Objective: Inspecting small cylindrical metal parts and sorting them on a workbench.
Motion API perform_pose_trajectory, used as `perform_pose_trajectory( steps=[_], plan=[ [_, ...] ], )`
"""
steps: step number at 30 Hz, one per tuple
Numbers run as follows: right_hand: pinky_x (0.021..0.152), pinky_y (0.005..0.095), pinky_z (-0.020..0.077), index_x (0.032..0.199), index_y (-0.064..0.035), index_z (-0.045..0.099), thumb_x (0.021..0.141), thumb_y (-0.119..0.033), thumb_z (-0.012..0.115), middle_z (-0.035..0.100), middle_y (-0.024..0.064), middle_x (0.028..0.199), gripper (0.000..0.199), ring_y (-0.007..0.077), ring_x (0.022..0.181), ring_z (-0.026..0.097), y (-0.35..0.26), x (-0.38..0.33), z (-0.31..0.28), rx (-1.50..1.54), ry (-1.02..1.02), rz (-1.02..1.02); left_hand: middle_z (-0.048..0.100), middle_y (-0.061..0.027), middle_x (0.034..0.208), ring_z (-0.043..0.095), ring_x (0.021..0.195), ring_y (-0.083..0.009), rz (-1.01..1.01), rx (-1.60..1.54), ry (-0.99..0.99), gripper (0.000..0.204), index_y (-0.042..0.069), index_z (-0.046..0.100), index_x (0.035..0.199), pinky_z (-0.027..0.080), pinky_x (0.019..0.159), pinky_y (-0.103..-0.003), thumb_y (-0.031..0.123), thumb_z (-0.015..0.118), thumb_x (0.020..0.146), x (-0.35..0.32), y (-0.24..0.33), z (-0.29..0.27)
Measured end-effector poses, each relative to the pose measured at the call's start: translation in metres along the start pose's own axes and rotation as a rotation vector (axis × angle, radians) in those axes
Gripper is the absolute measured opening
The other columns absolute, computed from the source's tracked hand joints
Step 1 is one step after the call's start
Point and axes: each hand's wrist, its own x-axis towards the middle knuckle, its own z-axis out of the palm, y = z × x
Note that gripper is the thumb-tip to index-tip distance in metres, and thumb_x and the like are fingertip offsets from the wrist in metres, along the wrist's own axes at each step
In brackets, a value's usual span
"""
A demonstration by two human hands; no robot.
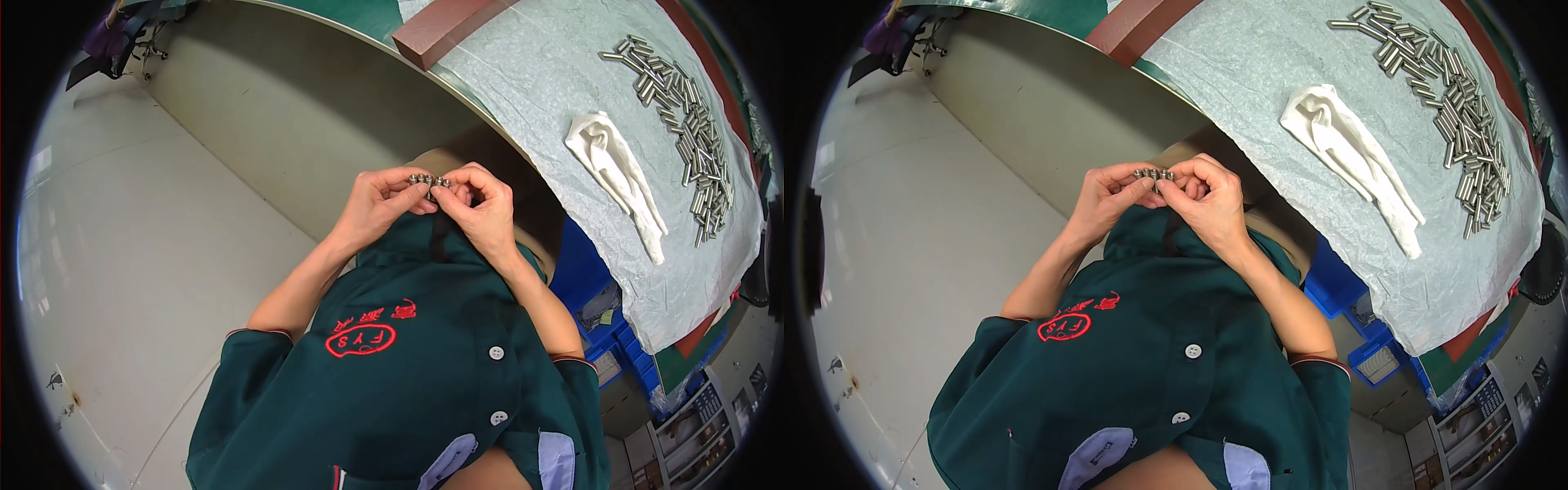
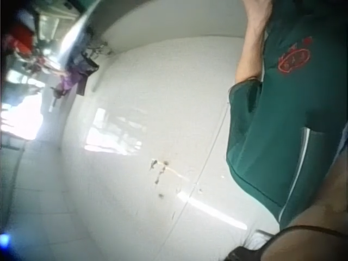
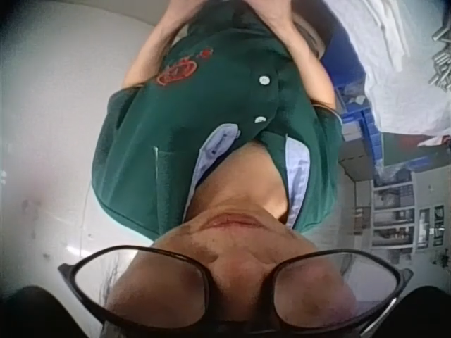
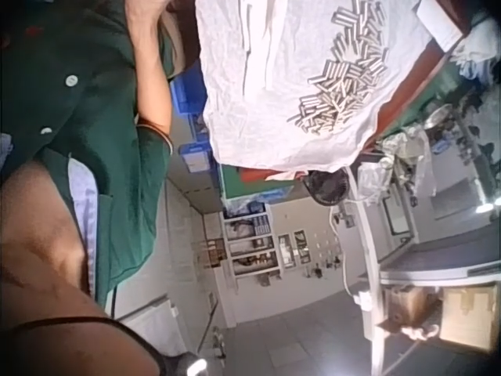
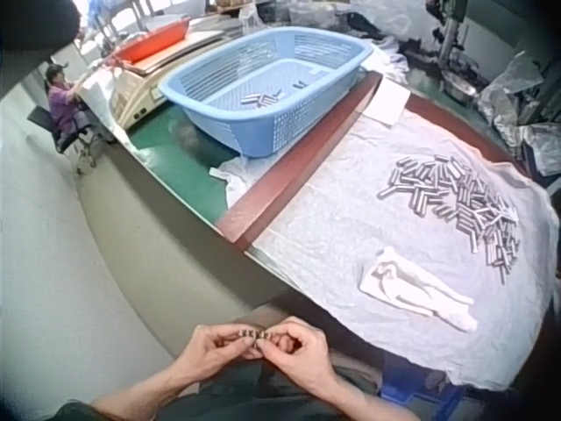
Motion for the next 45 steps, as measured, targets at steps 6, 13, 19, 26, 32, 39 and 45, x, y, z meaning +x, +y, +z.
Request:
perform_pose_trajectory(
  steps=[6, 13, 19, 26, 32, 39, 45],
  plan=[
    [0.048, 0.018, 0.0329, 0.079, -0.0015, 0.066, 0.073, -0.002, 0.072, 0.053, -0.0021, 0.069, 0.009, 0.0013, 0.054, 0.04, 0.0, -0.002, 0.0, -0.022, 0.026, -0.05, 0.067, -0.0097, 0.093, 0.064, 0.084, -0.0143, 0.12, 0.115, 0.033, 0.024, -0.007, 0.06, 0.111, 0.055, 0.076, -0.027, 0.007, 0.055, 0.093, -0.002, -0.004, 0.005],
    [0.049, 0.0179, 0.0341, 0.08, -0.0019, 0.066, 0.073, 0.001, 0.071, 0.053, -0.0017, 0.07, 0.009, 0.0018, 0.056, 0.043, 0.001, -0.003, 0.0, -0.064, 0.043, -0.164, 0.067, -0.0072, 0.094, 0.063, 0.086, -0.012, 0.269, 0.388, 0.006, 0.02, -0.003, 0.064, 0.107, 0.053, 0.077, -0.026, 0.006, 0.057, 0.091, -0.002, 0.003, 0.005],
    [0.049, 0.0178, 0.0352, 0.082, -0.0016, 0.065, 0.072, 0.002, 0.073, 0.055, -0.0004, 0.072, 0.013, 0.0026, 0.056, 0.044, 0.007, -0.004, -0.002, -0.084, 0.059, -0.233, 0.068, -0.0104, 0.097, 0.065, 0.087, -0.0167, 0.431, 0.51, -0.013, 0.02, -0.001, 0.065, 0.106, 0.052, 0.076, -0.028, 0.004, 0.06, 0.088, 0.003, -0.003, 0.002],
    [0.049, 0.018, 0.0355, 0.08, -0.0014, 0.064, 0.072, 0.003, 0.073, 0.055, 0.0003, 0.074, 0.013, 0.0033, 0.056, 0.045, 0.01, -0.005, -0.003, -0.126, 0.084, -0.272, 0.068, -0.0104, 0.098, 0.065, 0.088, -0.0182, 0.383, 0.473, -0.037, 0.02, -0.001, 0.065, 0.106, 0.051, 0.078, -0.028, 0.003, 0.059, 0.087, 0.006, -0.004, 0.003],
    [0.05, 0.0165, 0.0365, 0.081, -0.0005, 0.063, 0.075, 0.001, 0.072, 0.056, -0.0024, 0.071, 0.01, 0.0009, 0.057, 0.044, 0.003, -0.006, -0.01, -0.018, 0.03, -0.045, 0.067, -0.0095, 0.099, 0.065, 0.087, -0.0164, 0.177, 0.231, -0.065, 0.021, -0.004, 0.062, 0.109, 0.052, 0.078, -0.026, 0.006, 0.055, 0.092, 0.006, -0.004, 0.007],
    [0.057, 0.0147, 0.0429, 0.088, 0.0022, 0.063, 0.081, -0.003, 0.068, 0.061, -0.0008, 0.074, 0.01, 0.0002, 0.064, 0.052, -0.025, -0.01, -0.025, 0.176, -0.073, 0.342, 0.066, -0.0114, 0.096, 0.066, 0.085, -0.0162, -0.138, -0.081, -0.138, 0.023, -0.006, 0.059, 0.111, 0.054, 0.076, -0.026, 0.006, 0.056, 0.091, 0.01, 0.009, 0.014],
    [0.062, 0.0169, 0.045, 0.09, 0.002, 0.063, 0.082, -0.004, 0.067, 0.062, 0.0002, 0.077, 0.01, 0.0018, 0.067, 0.054, -0.028, -0.01, -0.031, 0.16, -0.107, 0.388, 0.067, -0.0112, 0.094, 0.067, 0.083, -0.0158, -0.174, -0.111, -0.17, 0.024, -0.005, 0.059, 0.109, 0.054, 0.075, -0.025, 0.008, 0.061, 0.089, 0.013, 0.01, 0.014]
  ],
)
